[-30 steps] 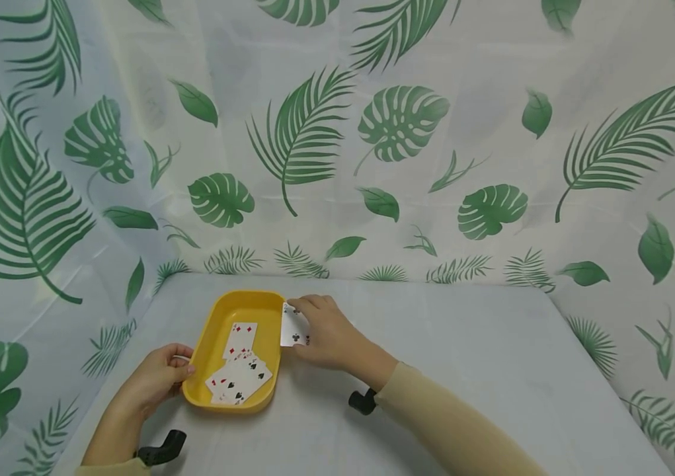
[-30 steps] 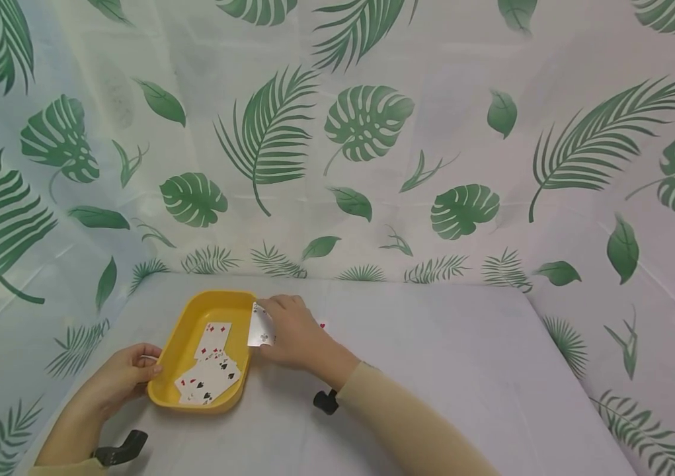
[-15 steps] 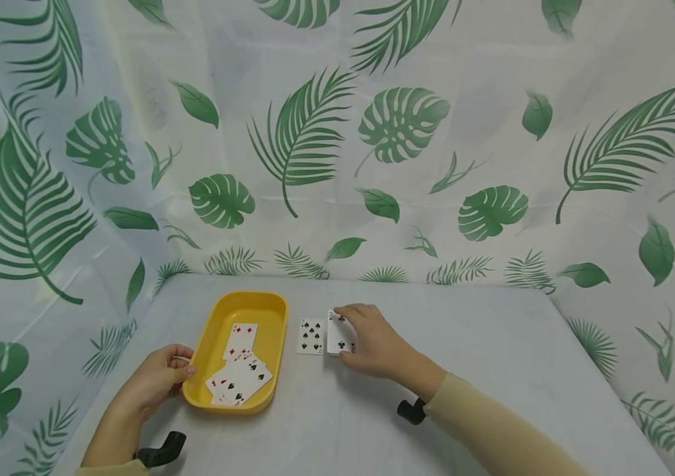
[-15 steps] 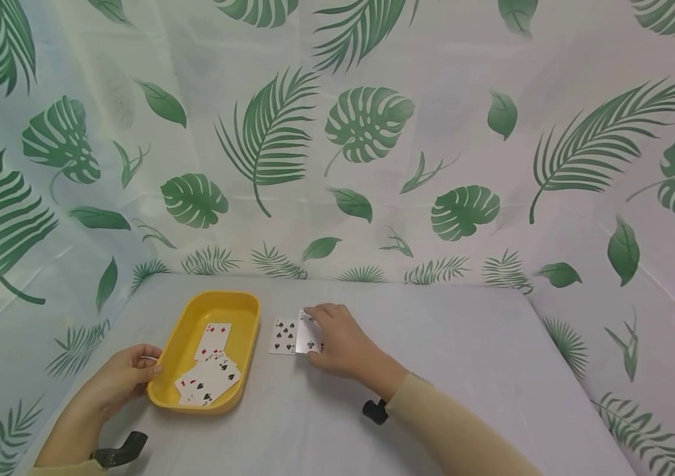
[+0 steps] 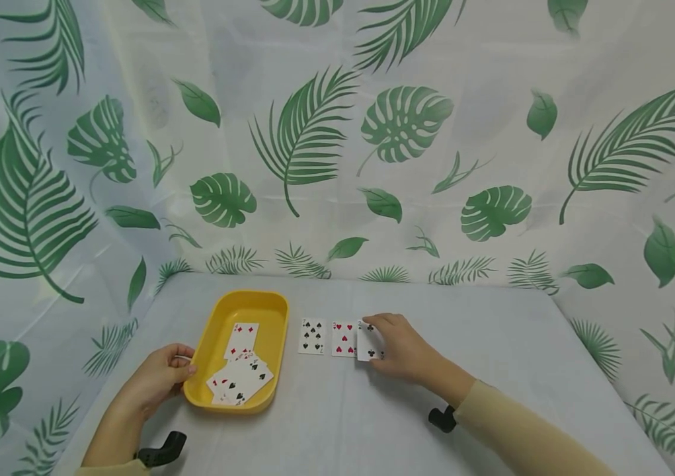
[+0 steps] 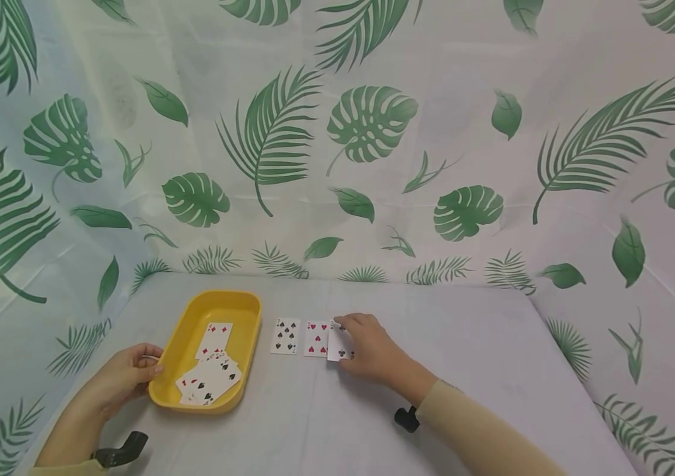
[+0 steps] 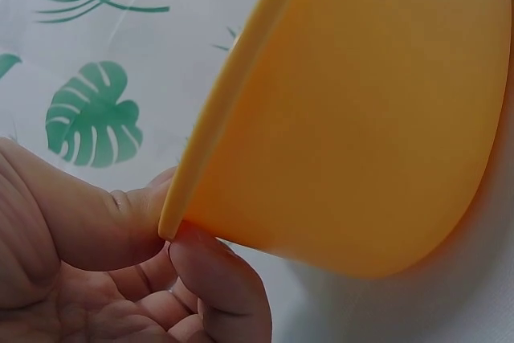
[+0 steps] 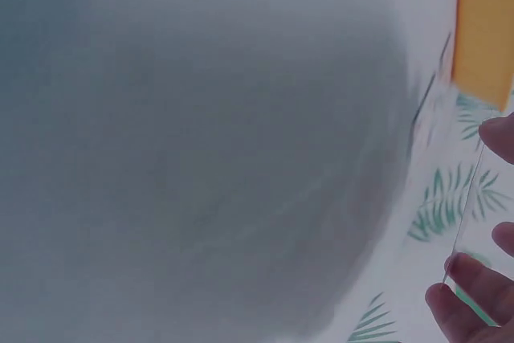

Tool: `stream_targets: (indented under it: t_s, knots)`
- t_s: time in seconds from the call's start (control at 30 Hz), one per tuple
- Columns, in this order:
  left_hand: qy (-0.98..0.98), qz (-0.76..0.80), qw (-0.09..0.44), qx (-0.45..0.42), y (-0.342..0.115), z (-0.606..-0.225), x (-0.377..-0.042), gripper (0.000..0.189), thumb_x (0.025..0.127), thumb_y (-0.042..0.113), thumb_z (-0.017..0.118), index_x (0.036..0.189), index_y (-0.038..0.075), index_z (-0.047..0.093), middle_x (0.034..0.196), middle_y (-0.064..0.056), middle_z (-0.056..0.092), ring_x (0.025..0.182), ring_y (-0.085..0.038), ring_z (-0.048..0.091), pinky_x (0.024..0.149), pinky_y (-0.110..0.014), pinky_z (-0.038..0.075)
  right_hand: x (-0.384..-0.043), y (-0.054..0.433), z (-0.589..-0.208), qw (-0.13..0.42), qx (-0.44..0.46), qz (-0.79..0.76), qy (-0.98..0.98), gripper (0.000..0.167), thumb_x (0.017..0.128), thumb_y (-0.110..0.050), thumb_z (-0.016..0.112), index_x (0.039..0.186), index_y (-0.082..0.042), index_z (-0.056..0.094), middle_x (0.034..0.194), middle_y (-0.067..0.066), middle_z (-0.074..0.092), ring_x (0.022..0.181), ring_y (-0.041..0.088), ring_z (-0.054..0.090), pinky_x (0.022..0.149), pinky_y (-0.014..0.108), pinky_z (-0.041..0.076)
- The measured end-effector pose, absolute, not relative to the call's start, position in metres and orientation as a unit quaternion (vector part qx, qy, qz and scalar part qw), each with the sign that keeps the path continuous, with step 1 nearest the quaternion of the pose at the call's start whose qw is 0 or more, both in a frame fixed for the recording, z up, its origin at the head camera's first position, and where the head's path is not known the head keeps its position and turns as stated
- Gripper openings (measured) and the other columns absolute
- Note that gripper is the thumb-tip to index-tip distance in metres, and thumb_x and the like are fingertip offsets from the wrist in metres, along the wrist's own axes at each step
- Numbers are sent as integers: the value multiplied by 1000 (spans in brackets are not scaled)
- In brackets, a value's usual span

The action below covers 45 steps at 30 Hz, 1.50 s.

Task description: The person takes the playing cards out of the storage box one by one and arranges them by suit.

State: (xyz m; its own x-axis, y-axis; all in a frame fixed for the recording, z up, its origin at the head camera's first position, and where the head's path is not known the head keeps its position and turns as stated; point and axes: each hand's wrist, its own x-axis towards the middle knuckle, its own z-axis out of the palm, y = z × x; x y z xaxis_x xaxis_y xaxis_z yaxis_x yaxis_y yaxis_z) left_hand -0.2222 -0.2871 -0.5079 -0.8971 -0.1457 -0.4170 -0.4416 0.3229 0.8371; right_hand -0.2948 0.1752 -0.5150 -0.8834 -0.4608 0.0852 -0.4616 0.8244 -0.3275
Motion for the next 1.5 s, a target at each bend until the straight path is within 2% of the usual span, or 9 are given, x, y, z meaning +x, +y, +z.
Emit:
stream_targets:
  t_s: [0.17, 0.37, 0.7, 0.83, 1.0, 1.17, 1.3, 1.5]
  knots:
    - [800, 557, 132, -176, -288, -507, -221, 37, 104, 2, 64, 137, -7, 50, 97, -11, 62, 82, -22, 60, 70, -31, 57, -300, 181, -522, -24, 226, 170, -959, 79, 83, -25, 90, 154, -16, 56, 151, 5, 62, 144, 30, 55, 119, 49, 48]
    - [799, 558, 134, -178, -288, -506, -220, 37, 104, 2, 63, 137, -7, 49, 99, -12, 62, 83, -22, 60, 71, -30, 58, -311, 184, -532, -46, 207, 152, -965, 77, 85, -26, 88, 154, -18, 56, 154, 5, 62, 146, 32, 54, 119, 58, 46]
    - [799, 559, 136, -176, -287, -508, -222, 37, 105, 3, 64, 138, -7, 49, 101, -14, 64, 83, -22, 61, 71, -31, 58, -317, 188, -537, -53, 190, 139, -970, 77, 85, -30, 88, 155, -18, 56, 155, 7, 62, 146, 36, 55, 112, 69, 46]
    - [797, 559, 137, -181, -287, -508, -223, 38, 105, 4, 65, 138, -6, 49, 100, -13, 64, 83, -22, 61, 72, -31, 58, -320, 188, -537, -54, 184, 125, -973, 78, 85, -32, 90, 154, -21, 56, 157, 5, 60, 148, 36, 53, 112, 74, 41]
    - [794, 562, 143, -182, -288, -506, -223, 38, 105, 4, 64, 138, -7, 49, 100, -13, 63, 84, -22, 61, 72, -30, 58, -319, 184, -530, -49, 179, 135, -973, 87, 82, -36, 93, 157, -25, 52, 165, 6, 51, 153, 38, 44, 117, 79, 31]
    - [791, 566, 146, -178, -288, -504, -221, 37, 105, 4, 64, 138, -7, 49, 100, -12, 63, 84, -22, 61, 72, -30, 58, -313, 171, -516, -21, 193, 149, -970, 103, 77, -35, 97, 164, -28, 41, 171, 11, 40, 158, 42, 35, 119, 82, 24]
    - [791, 567, 147, -179, -288, -503, -221, 37, 106, 4, 64, 138, -7, 49, 101, -12, 63, 85, -22, 62, 73, -31, 58, -308, 154, -507, -5, 205, 137, -969, 113, 76, -41, 97, 168, -31, 33, 176, 10, 31, 162, 44, 28, 121, 82, 22]
    - [792, 566, 144, -179, -288, -505, -221, 38, 105, 4, 64, 139, -7, 48, 101, -12, 63, 85, -22, 62, 73, -30, 59, -300, 124, -496, 1, 226, 137, -964, 114, 79, -46, 94, 170, -33, 26, 178, 9, 26, 164, 43, 23, 122, 80, 22]
